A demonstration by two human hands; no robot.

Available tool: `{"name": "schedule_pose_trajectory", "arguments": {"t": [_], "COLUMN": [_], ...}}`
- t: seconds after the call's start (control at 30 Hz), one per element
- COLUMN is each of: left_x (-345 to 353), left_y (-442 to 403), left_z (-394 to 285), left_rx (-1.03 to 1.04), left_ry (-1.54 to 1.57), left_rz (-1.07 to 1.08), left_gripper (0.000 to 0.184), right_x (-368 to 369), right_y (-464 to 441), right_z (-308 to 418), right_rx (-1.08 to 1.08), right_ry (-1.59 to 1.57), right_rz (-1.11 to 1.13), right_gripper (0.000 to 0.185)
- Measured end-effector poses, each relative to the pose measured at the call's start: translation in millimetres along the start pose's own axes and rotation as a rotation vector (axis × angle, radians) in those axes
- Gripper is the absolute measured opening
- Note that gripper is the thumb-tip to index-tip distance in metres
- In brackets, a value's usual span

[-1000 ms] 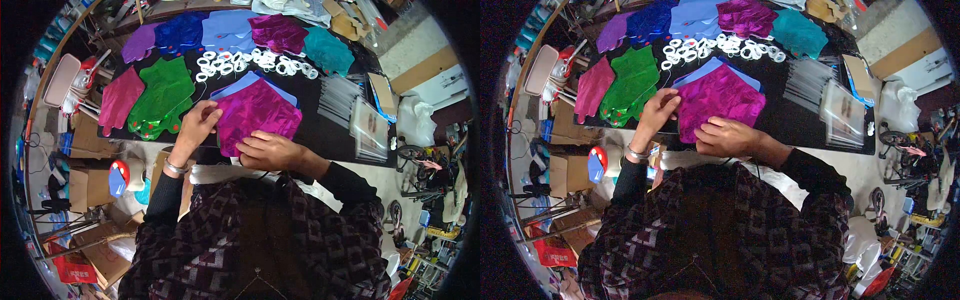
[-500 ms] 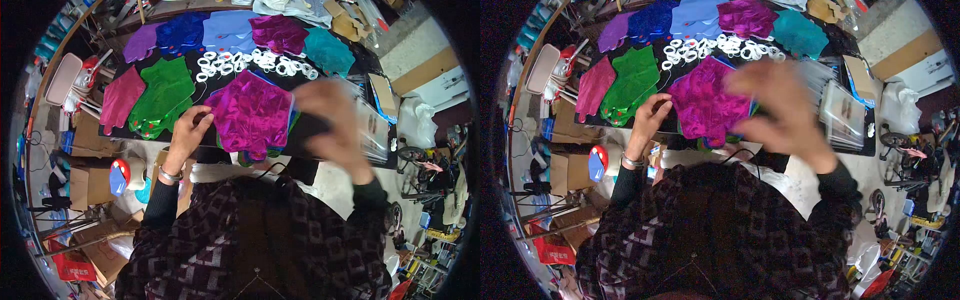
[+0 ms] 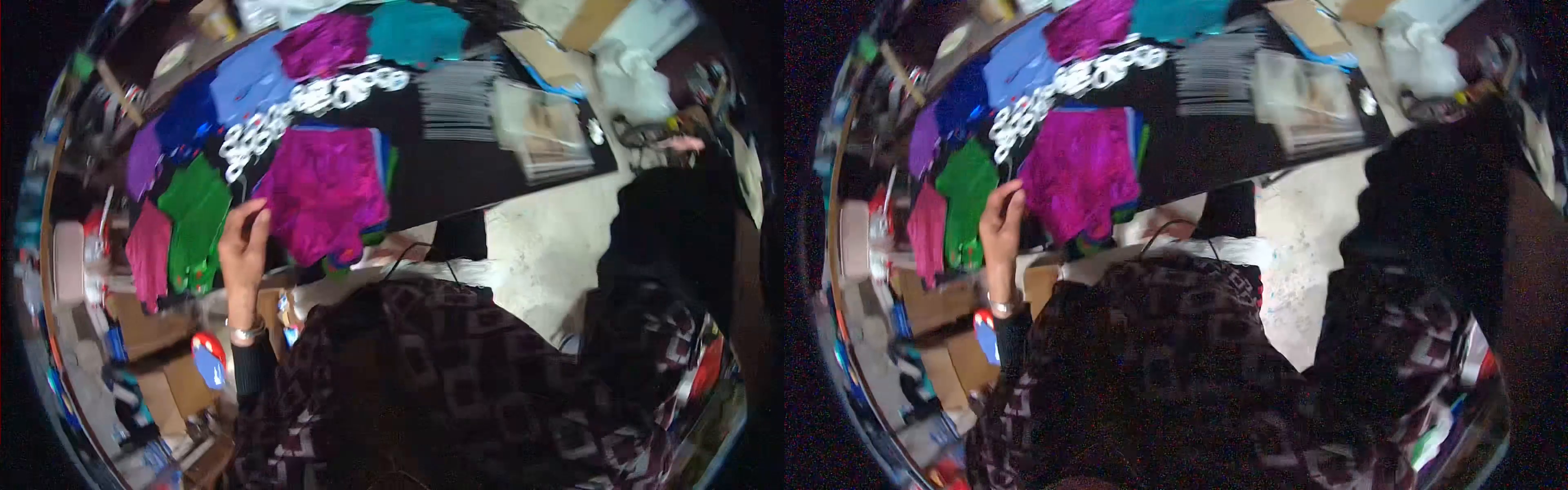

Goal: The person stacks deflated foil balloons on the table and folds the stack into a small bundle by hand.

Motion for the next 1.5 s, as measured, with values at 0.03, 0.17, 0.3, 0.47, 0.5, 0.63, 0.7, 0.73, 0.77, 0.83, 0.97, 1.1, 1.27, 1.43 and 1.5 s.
{"name": "schedule_pose_trajectory", "arguments": {"t": [0.03,0.17,0.3,0.47,0.5,0.63,0.7,0.73,0.77,0.83,0.97,1.1,1.27,1.43,1.5], "left_x": [-2.9,3.9,25.1,34.7,35.7,59.4,72.8,63.7,56.0,58.2,53.3,39.4,15.7,14.4,16.7], "left_y": [-5.0,-11.6,-23.6,-34.0,-33.2,-37.4,-42.2,-44.1,-39.7,-34.8,-38.9,-31.2,-20.6,-15.9,-16.2], "left_z": [0.2,-8.3,-5.0,-29.3,-34.6,-53.1,-53.0,-54.4,-54.2,-53.5,-53.4,-45.6,-37.7,-33.1,-30.6], "left_rx": [0.030,-0.025,-0.203,0.042,0.043,0.065,0.077,0.079,0.066,0.071,0.135,0.216,0.129,0.094,0.088], "left_ry": [0.011,-0.085,0.131,-0.073,-0.097,-0.165,-0.147,-0.167,-0.172,-0.197,-0.284,-0.389,-0.393,-0.357,-0.341], "left_rz": [0.041,0.052,0.049,0.080,0.085,0.112,0.114,0.103,0.079,0.062,0.085,0.090,0.034,0.018,0.018], "left_gripper": [0.021,0.021,0.021,0.021,0.021,0.021,0.021,0.022,0.022,0.022,0.023,0.024,0.024,0.024,0.024], "right_x": [-11.6,-54.4,-100.0,-79.9,-77.1,-77.8,-82.5,-72.2,-65.4,-71.1,-88.7,53.2,103.8,99.7,87.9], "right_y": [7.2,20.0,28.5,29.7,25.7,22.1,28.0,29.9,28.1,17.7,4.7,54.3,132.4,117.5,85.7], "right_z": [-4.9,-24.3,-51.1,-68.3,-72.4,-97.9,-103.5,-105.0,-108.2,-120.7,-133.9,-241.4,-306.5,-303.6,-264.3], "right_rx": [0.045,0.151,0.216,0.308,0.315,0.362,0.410,0.438,0.447,0.430,0.423,0.268,0.598,0.568,0.391], "right_ry": [0.056,0.234,0.391,0.387,0.386,0.414,0.451,0.437,0.427,0.454,0.531,1.100,1.065,1.117,1.177], "right_rz": [-0.031,-0.090,-0.095,-0.149,-0.164,-0.233,-0.261,-0.276,-0.277,-0.282,-0.327,0.265,0.355,0.348,0.166], "right_gripper": [0.042,0.040,0.039,0.037,0.036,0.035,0.034,0.034,0.033,0.033,0.032,0.038,0.040,0.040,0.040]}}
Point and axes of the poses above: each hand's wrist, its own y-axis away from the middle knuckle, its own x-axis out of the palm, z = x × y, the point moved 3 cm from there along -y, towards the middle knuckle, and after that the axes turned 12 degrees about y, right-handed, at the moved point
